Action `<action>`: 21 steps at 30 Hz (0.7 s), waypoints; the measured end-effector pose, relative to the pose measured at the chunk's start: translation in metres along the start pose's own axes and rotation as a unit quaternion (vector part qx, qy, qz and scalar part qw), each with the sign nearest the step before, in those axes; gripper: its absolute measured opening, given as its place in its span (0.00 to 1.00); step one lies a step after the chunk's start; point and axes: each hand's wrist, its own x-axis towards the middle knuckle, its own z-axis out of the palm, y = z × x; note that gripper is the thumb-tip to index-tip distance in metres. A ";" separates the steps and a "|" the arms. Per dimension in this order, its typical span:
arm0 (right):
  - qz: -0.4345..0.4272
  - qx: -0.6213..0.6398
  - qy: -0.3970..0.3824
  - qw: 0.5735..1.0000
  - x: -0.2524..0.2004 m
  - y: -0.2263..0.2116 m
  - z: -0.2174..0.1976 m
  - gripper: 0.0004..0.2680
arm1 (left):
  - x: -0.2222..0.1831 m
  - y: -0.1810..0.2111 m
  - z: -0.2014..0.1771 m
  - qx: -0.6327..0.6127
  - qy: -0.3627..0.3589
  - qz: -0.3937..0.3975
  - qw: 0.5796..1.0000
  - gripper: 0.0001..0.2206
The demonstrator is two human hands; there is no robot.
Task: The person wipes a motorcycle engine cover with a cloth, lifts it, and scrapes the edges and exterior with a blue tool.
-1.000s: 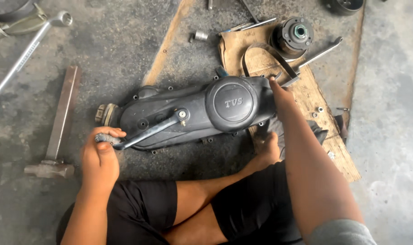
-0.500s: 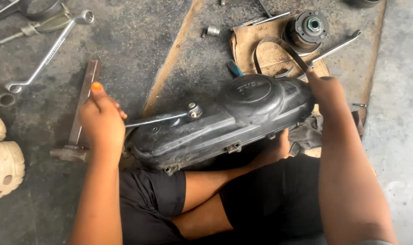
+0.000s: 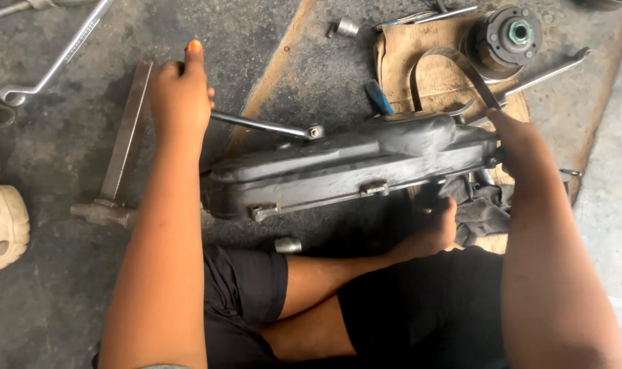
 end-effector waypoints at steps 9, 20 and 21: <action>-0.067 -0.001 -0.059 0.996 -0.008 0.001 -0.008 0.18 | -0.068 -0.035 -0.010 0.189 -0.012 0.199 0.961 0.27; -0.046 -0.049 -0.091 0.994 -0.013 -0.020 0.000 0.17 | -0.068 -0.044 -0.017 0.074 -0.122 0.156 0.977 0.16; -0.044 -0.054 -0.094 0.993 -0.011 -0.017 0.002 0.17 | -0.067 -0.044 -0.019 0.075 -0.124 0.151 0.978 0.16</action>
